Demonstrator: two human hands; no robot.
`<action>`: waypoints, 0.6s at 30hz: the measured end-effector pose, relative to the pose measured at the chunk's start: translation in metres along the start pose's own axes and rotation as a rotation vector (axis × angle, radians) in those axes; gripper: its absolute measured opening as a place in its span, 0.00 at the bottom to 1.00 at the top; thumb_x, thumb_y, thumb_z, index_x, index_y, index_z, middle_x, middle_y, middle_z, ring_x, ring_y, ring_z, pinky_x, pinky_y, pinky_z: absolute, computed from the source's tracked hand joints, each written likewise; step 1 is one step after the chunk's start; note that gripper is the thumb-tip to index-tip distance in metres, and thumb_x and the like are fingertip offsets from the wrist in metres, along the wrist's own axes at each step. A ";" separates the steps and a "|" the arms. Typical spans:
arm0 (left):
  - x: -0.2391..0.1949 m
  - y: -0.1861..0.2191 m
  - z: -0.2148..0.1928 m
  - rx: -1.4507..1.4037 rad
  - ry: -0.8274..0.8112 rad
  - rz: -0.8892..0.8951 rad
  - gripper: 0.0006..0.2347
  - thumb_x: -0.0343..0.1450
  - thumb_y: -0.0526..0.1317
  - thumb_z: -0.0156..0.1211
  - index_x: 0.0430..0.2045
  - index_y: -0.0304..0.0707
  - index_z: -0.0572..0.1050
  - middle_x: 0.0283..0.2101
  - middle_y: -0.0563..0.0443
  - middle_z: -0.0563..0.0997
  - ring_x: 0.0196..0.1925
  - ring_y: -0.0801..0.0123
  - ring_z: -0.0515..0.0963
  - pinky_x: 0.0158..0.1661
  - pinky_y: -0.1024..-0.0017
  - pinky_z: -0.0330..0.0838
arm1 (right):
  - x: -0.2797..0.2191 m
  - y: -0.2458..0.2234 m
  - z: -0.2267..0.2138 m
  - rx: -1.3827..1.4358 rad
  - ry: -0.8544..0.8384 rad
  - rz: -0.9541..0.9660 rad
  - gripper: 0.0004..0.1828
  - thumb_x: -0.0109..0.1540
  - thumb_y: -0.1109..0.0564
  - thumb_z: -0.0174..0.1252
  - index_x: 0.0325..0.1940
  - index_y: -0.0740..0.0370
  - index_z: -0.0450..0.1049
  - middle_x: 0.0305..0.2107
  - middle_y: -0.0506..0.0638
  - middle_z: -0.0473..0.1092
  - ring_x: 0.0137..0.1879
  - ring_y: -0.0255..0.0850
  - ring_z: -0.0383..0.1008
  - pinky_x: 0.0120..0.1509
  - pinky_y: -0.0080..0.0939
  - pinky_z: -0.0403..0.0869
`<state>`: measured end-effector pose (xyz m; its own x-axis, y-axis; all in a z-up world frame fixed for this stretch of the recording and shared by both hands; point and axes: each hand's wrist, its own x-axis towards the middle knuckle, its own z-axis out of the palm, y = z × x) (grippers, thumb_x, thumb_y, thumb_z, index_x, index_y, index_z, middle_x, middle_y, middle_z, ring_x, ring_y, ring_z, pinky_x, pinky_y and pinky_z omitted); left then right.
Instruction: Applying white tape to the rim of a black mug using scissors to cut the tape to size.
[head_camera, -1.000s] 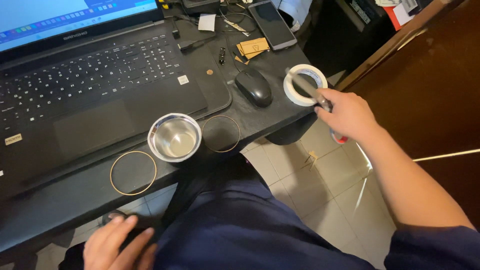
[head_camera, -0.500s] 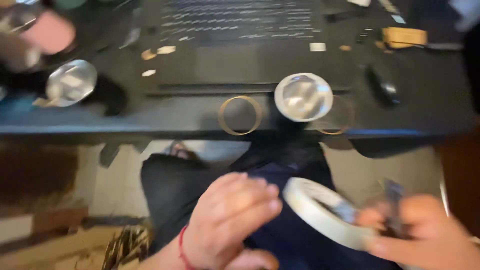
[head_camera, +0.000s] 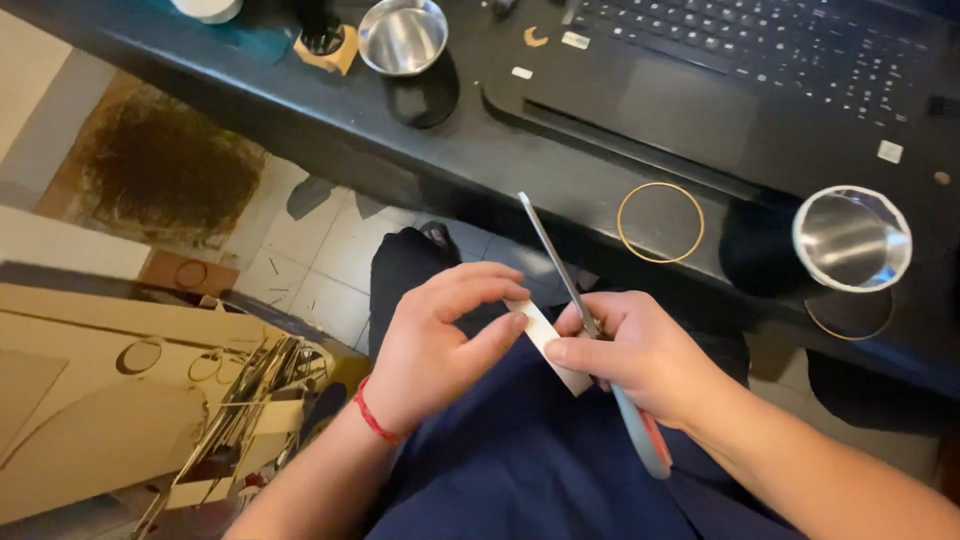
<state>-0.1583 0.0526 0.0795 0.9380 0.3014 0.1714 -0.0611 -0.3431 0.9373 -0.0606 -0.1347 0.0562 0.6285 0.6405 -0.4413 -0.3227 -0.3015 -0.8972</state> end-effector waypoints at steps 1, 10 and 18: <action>-0.001 -0.007 -0.001 -0.001 0.005 -0.005 0.06 0.64 0.37 0.68 0.33 0.39 0.83 0.39 0.46 0.85 0.44 0.56 0.85 0.46 0.61 0.77 | 0.002 -0.003 0.003 -0.003 -0.005 0.004 0.10 0.49 0.62 0.70 0.28 0.74 0.79 0.10 0.54 0.66 0.15 0.36 0.64 0.21 0.33 0.64; -0.010 -0.041 0.003 0.320 0.082 -0.123 0.03 0.66 0.35 0.64 0.27 0.37 0.78 0.28 0.42 0.81 0.37 0.46 0.82 0.39 0.57 0.76 | 0.005 -0.004 0.011 -0.393 -0.233 0.050 0.27 0.43 0.53 0.75 0.46 0.57 0.81 0.19 0.51 0.75 0.29 0.36 0.74 0.36 0.39 0.76; -0.024 -0.057 -0.062 0.184 0.462 -0.217 0.03 0.74 0.34 0.58 0.37 0.41 0.78 0.27 0.55 0.78 0.31 0.74 0.75 0.40 0.73 0.73 | 0.001 -0.030 0.007 -0.369 -0.080 0.143 0.29 0.52 0.55 0.66 0.58 0.59 0.75 0.23 0.54 0.84 0.33 0.38 0.80 0.44 0.35 0.75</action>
<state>-0.1984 0.1201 0.0413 0.6725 0.7278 0.1342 0.2165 -0.3669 0.9047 -0.0558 -0.1202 0.0828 0.5335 0.6225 -0.5726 -0.1181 -0.6155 -0.7792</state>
